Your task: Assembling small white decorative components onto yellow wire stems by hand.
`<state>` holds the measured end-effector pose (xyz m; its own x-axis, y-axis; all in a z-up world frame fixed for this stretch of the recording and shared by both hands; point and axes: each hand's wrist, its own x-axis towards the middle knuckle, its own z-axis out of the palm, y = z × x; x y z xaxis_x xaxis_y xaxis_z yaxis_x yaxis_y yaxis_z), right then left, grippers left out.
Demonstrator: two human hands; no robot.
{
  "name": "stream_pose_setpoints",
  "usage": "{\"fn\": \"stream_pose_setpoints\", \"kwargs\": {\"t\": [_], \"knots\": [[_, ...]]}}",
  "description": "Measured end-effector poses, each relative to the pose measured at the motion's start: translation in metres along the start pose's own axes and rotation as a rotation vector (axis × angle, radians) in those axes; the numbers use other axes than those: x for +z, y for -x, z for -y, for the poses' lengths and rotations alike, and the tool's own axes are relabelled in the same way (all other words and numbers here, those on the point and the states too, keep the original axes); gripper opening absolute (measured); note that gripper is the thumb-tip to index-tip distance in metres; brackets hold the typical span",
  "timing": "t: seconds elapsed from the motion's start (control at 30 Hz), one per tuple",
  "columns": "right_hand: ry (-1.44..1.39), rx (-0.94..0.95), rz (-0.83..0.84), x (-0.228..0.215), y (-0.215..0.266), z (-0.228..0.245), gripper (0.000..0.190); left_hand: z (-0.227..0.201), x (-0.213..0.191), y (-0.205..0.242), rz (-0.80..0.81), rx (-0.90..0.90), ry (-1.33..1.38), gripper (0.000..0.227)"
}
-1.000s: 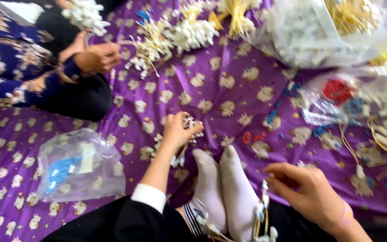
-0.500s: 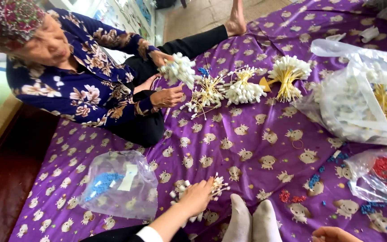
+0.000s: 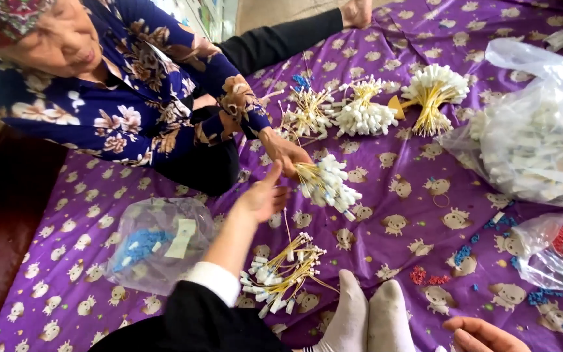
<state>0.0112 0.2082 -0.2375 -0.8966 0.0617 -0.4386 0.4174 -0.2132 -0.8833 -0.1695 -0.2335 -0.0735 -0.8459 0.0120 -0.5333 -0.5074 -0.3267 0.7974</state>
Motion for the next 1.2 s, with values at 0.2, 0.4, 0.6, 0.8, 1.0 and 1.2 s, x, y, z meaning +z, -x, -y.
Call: {"fn": "stream_pose_setpoints", "kwargs": {"t": [0.2,0.4,0.6,0.8,1.0,1.2], "knots": [[-0.066,0.156,0.027,0.001,0.010,0.009,0.025,0.071,0.088,-0.056,-0.380,-0.046,0.364,0.079],[-0.088,0.290,0.132,0.003,0.018,0.041,0.025,0.089,0.115,-0.098,-0.617,0.094,0.454,0.076],[-0.237,0.303,0.135,0.013,0.028,0.082,0.028,0.066,0.112,-0.040,-0.202,-0.107,0.189,0.052],[-0.259,0.125,0.016,0.000,0.049,0.127,0.025,0.045,0.135,0.112,0.348,-0.197,-0.717,0.034],[-0.320,-0.006,0.020,-0.005,0.080,0.159,0.020,0.122,0.178,0.173,0.893,-0.001,-1.898,0.040],[-0.365,-0.064,-0.010,-0.023,0.112,0.160,0.017,0.153,0.195,0.173,0.801,0.329,-2.111,0.129]]}}
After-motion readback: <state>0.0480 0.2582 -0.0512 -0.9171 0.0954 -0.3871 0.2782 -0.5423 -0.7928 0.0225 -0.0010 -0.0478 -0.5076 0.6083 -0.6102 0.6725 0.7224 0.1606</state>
